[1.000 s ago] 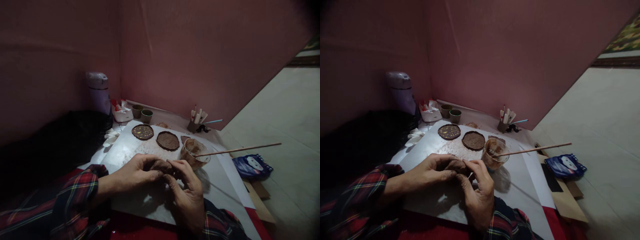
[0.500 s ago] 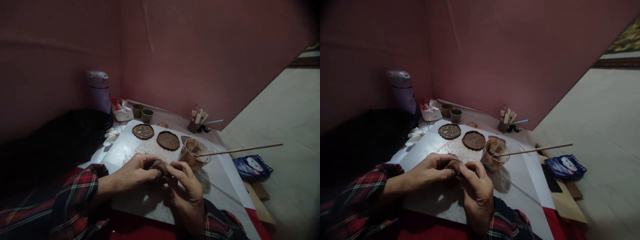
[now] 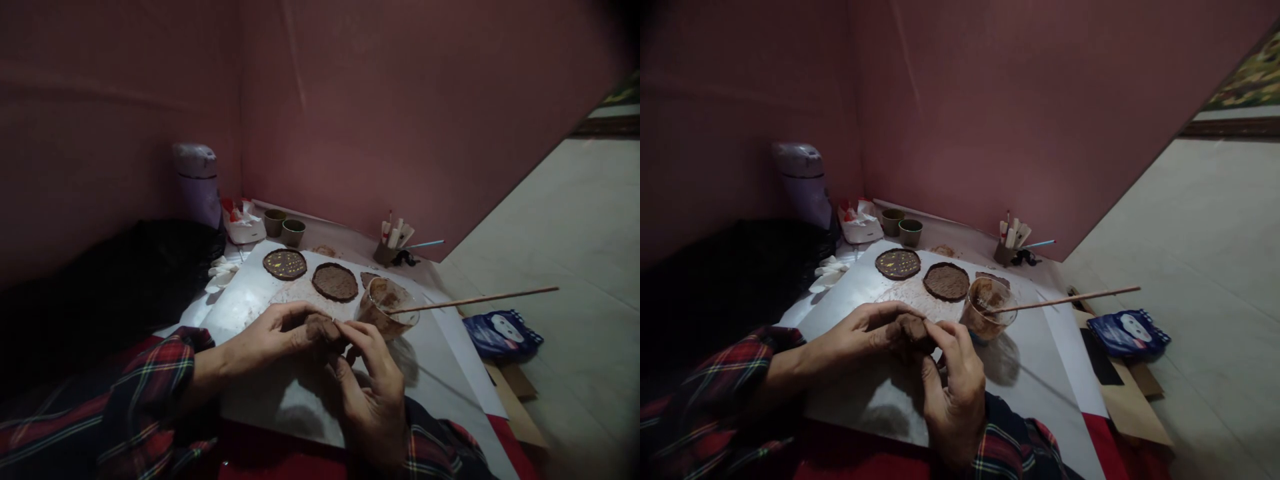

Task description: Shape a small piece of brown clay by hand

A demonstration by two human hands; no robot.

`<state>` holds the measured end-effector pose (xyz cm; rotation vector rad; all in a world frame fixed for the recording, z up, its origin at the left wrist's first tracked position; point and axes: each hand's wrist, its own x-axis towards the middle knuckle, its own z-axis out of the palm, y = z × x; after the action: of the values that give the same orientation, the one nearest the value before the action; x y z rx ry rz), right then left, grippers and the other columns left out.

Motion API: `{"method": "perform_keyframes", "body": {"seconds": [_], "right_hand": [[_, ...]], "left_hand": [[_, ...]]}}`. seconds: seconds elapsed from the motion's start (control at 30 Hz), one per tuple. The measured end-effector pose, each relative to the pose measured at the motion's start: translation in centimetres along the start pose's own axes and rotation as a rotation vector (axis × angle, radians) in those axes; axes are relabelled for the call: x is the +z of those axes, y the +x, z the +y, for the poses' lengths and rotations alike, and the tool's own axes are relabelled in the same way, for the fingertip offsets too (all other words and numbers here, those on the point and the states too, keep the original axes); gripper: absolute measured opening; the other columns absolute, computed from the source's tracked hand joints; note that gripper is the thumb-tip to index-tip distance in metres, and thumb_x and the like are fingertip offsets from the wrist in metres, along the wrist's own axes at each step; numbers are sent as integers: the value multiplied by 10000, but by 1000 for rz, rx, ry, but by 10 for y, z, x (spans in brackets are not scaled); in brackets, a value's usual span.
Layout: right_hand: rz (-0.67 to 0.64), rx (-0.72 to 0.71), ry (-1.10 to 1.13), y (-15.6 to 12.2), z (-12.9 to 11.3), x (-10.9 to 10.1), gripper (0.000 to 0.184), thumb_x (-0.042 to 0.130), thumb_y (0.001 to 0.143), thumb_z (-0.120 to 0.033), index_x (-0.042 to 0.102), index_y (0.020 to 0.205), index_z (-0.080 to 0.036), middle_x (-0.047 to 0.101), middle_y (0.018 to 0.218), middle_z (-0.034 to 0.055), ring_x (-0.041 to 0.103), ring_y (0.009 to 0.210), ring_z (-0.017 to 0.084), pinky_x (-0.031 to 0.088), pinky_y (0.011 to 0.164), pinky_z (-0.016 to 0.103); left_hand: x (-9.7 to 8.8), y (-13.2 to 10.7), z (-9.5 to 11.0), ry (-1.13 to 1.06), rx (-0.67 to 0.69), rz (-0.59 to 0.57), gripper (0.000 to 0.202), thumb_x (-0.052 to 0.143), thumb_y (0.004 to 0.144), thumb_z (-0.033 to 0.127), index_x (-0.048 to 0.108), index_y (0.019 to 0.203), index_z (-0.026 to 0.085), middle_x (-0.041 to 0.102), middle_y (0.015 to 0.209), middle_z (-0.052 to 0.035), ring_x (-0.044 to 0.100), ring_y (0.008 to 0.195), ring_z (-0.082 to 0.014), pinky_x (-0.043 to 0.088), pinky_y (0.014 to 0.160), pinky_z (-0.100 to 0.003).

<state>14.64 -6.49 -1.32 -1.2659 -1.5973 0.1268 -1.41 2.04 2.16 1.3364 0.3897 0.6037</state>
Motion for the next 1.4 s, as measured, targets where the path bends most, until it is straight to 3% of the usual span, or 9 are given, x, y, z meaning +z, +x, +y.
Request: {"method": "perform_keyframes", "body": {"seconds": [0.13, 0.2, 0.33, 0.57, 0.83, 1.0, 1.07, 1.2, 1.4], "right_hand": [[-132, -44, 70, -1, 0, -1, 364, 530, 858, -90, 567, 1174, -268, 575, 1038, 60, 596, 923, 177, 511, 754, 283], [-130, -49, 74, 0, -2, -1, 368, 527, 858, -88, 555, 1181, -263, 580, 1021, 53, 593, 912, 170, 506, 754, 276], [-55, 8, 47, 1, -4, 0, 343, 543, 849, -121, 536, 1174, -230, 605, 973, 46, 582, 777, 153, 494, 663, 267], [-121, 28, 103, 5, -6, -2, 243, 547, 845, -138, 593, 1073, -206, 618, 867, 29, 570, 696, 144, 478, 610, 257], [-162, 31, 137, 6, -7, -5, 189, 524, 878, -218, 597, 1053, -204, 646, 851, 22, 591, 716, 149, 478, 630, 249], [-145, 117, 139, 5, -5, -3, 154, 543, 877, -225, 602, 1018, -206, 652, 857, 22, 612, 735, 156, 483, 649, 253], [-146, 154, 166, 5, -5, -2, 154, 538, 887, -233, 603, 1025, -208, 657, 907, 31, 629, 801, 164, 490, 693, 257], [-123, 153, 182, 4, -2, -2, 153, 539, 893, -222, 611, 1029, -219, 649, 904, 23, 626, 795, 155, 485, 700, 254], [-107, 111, 198, 6, 2, -2, 158, 540, 886, -208, 620, 1023, -209, 647, 898, 26, 628, 804, 157, 491, 701, 257]], "left_hand": [[0, 0, -4, -25, -78, 96, 261, 656, 806, 384, 630, 871, 133, 649, 785, -19, 592, 736, -134, 447, 680, -234], [1, -1, -6, -43, -127, 102, 259, 711, 761, 352, 618, 865, 133, 650, 759, -9, 594, 719, -130, 441, 674, -238], [1, -1, -4, -63, -139, 76, 287, 732, 745, 304, 616, 945, 136, 698, 849, -53, 636, 820, -182, 461, 755, -301], [2, -2, -4, -45, -77, 47, 217, 687, 786, 268, 654, 935, 114, 701, 894, -76, 628, 842, -179, 470, 768, -289], [6, -4, -3, -13, -79, 91, 191, 674, 789, 275, 644, 887, 114, 650, 763, -21, 557, 678, -117, 417, 627, -224], [5, -3, -3, 34, -53, 68, 183, 667, 796, 260, 682, 930, 136, 691, 861, -37, 599, 810, -155, 449, 753, -253], [3, -3, -5, 26, -81, 85, 268, 652, 813, 328, 677, 1014, 151, 706, 920, -52, 619, 822, -167, 460, 763, -269], [1, -2, -8, -168, -136, 145, 465, 530, 865, 490, 618, 1165, 146, 726, 963, -105, 661, 841, -203, 486, 769, -316], [-1, 0, -13, -398, -214, 96, 384, 653, 811, 375, 692, 1026, 60, 729, 945, -164, 677, 776, -197, 516, 707, -280]]}}
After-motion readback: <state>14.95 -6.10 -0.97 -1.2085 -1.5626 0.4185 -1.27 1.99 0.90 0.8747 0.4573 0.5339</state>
